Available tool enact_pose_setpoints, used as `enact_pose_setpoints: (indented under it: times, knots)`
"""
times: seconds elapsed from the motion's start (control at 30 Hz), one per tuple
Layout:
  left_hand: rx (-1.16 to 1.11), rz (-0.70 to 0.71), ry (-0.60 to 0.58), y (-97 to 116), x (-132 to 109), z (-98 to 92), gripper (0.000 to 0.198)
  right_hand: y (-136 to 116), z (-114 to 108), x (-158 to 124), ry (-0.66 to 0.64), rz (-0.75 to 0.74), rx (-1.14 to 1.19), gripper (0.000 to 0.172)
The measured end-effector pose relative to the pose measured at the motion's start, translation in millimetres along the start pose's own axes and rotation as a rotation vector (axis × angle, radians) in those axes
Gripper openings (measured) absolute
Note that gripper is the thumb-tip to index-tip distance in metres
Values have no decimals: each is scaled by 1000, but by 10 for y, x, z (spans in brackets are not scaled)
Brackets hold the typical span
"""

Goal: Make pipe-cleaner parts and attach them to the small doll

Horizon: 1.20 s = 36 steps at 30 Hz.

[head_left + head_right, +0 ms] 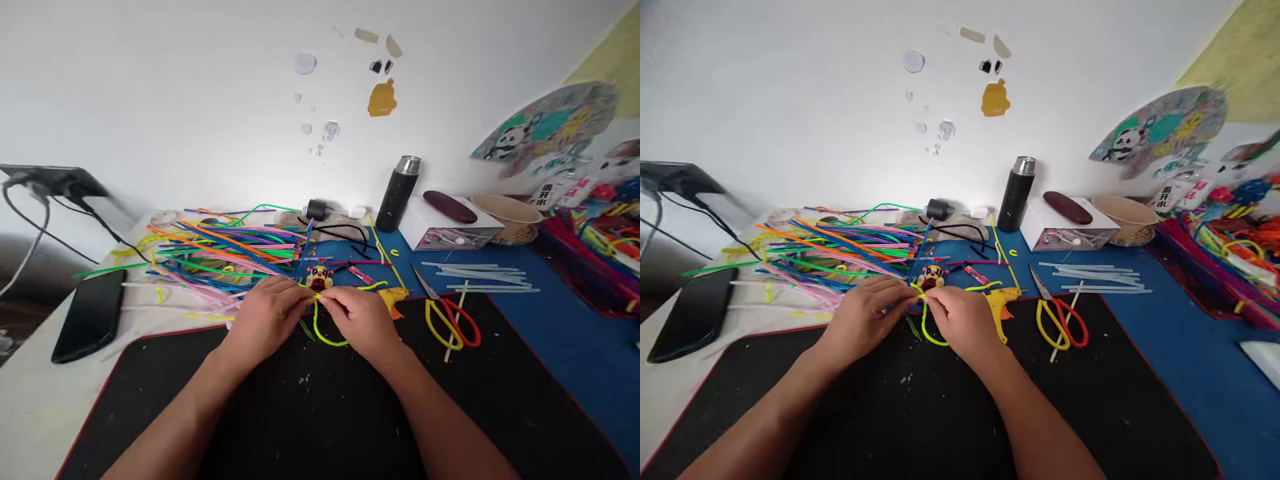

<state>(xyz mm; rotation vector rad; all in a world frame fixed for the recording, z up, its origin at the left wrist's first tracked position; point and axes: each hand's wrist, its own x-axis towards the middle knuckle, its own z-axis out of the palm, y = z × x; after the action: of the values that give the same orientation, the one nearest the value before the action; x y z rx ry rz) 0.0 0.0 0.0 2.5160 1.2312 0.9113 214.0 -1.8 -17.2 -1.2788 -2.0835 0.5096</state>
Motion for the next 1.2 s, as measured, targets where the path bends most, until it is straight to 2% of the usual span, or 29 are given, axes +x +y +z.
enact_pose_setpoints:
  times: [0.1, 0.23, 0.33, 0.43, 0.5, 0.6, 0.7, 0.8, 1.03, 1.2]
  knots:
    - [-16, -4, -4, -53, -23, 46, 14, 30, 8, -7, -3, -3, 18, 13]
    - [1, -32, -81, -87, -34, 46, 16, 60, 9, -17, -36, -25, -10, 14]
    - [-106, -149, -120, -88, -31, 27, 15, 67, -12, -24, -56, -18, -2, 15]
    - [-244, -276, -96, -103, -33, 26, 13, 63, -47, -26, -27, 6, 23, 14]
    - [-252, -293, -60, -123, -40, 34, 14, 58, -66, -23, 0, 18, 20, 14]
    - [-146, -202, -16, -147, -50, 44, 16, 49, -76, -14, 25, 26, 12, 14]
    - [18, -64, -20, -146, -53, 50, 20, 43, -67, -7, 24, 20, 15, 15]
    - [116, 15, -29, -138, -53, 63, 20, 36, -56, -12, 30, 21, 15, 16]
    - [162, 55, -5, -114, -70, 110, 18, -9, -26, -34, 7, 40, 16, 16]
    - [130, -11, 53, -52, -75, 163, 20, -33, 19, -25, -4, 52, 37, 20]
